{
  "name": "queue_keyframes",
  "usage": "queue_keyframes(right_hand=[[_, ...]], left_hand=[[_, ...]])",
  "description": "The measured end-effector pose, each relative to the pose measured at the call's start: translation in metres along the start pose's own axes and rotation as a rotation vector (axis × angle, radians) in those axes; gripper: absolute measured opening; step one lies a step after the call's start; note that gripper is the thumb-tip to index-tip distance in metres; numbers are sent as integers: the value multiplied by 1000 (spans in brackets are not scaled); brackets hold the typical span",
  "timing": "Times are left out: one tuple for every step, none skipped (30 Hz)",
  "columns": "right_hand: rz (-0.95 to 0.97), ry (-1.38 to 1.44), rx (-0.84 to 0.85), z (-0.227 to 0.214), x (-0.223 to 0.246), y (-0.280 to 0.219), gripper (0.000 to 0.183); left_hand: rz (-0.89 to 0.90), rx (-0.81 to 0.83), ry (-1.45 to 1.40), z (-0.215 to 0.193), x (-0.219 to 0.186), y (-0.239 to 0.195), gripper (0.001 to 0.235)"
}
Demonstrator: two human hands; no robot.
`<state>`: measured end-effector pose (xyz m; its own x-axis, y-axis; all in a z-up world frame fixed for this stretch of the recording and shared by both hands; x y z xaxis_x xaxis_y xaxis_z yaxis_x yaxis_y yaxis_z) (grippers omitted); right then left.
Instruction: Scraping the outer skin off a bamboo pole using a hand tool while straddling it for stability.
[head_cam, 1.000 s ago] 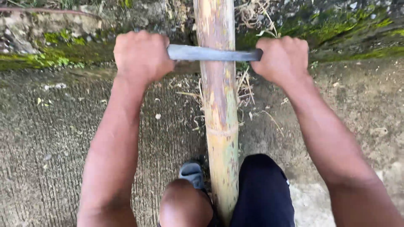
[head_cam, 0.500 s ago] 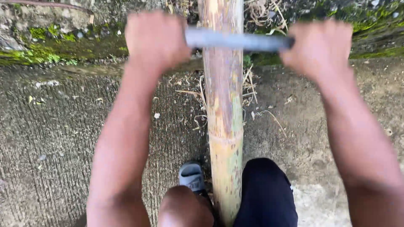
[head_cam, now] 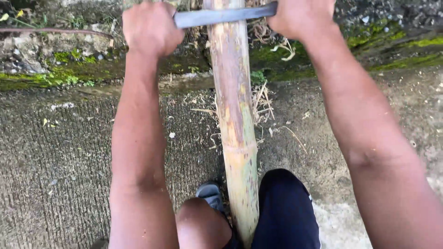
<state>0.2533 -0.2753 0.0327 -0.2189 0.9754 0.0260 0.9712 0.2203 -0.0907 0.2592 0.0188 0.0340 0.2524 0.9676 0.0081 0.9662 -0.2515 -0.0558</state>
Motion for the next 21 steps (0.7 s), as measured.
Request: queue_keyframes(right_hand=[[2,2,42,-2,10,-12,21],[-5,0,35,-3,14,-23,21],[-41,-33,43,-3,21,-34,18],[-78,-61,56,0,29,-46,15],[-86,-60,55,3,34,-56,15],[-100,-87,79,9,40,-68,13],[-114,-113,103,16,45,-80,11],[-114,-115,103,18,50,-93,11],[-100,-117,160,23,53,-106,10],[-80,-120,214,28,54,-119,10],[-73,-123,212,31,58,-133,10],[-81,-111,242,36,60,-145,13],[-88,-100,273,41,63,-157,18],[-82,-101,264,46,63,-168,18],[-120,-95,227,50,66,-179,14],[-164,-88,190,55,71,-189,10],[-164,-88,183,60,70,-200,10],[-190,-57,131,63,71,-211,8],[-215,-26,79,66,73,-221,8],[-225,-23,82,64,77,-231,8],[-226,-67,133,65,81,-239,16]], left_hand=[[-1,29,6,2,-3,-20,16],[-7,22,8,2,-5,-33,16],[-48,92,6,8,-4,-46,16],[-90,167,4,16,-3,-61,15],[-98,167,6,20,-5,-76,15],[-129,229,-46,30,-6,-92,16],[-161,291,-97,40,-8,-109,18],[-160,290,-98,46,-11,-124,18],[-140,277,-94,51,-17,-139,15],[-114,260,-90,55,-23,-152,14],[-108,256,-92,57,-29,-169,14],[-110,275,-105,61,-34,-183,16],[-113,294,-119,65,-39,-197,18],[-108,286,-116,63,-46,-208,18],[-149,353,-136,68,-48,-221,19],[-195,423,-156,74,-49,-235,22],[-195,417,-153,73,-52,-242,22],[-182,405,-163,74,-56,-252,21],[-170,392,-172,75,-58,-261,21],[-179,396,-172,71,-62,-269,21],[-186,447,-178,71,-66,-277,22]])
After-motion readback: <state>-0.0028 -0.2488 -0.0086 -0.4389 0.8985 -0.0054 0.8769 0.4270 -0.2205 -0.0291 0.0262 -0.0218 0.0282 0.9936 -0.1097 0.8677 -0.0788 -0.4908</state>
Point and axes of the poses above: each hand's wrist, its own y-axis towards the middle knuckle, its own z-axis out of the palm, x = y × z, the point moved 7 cm from there along y, towards the middle knuckle, and after that the axes turned 11 degrees about x, right-handed, at the moved point
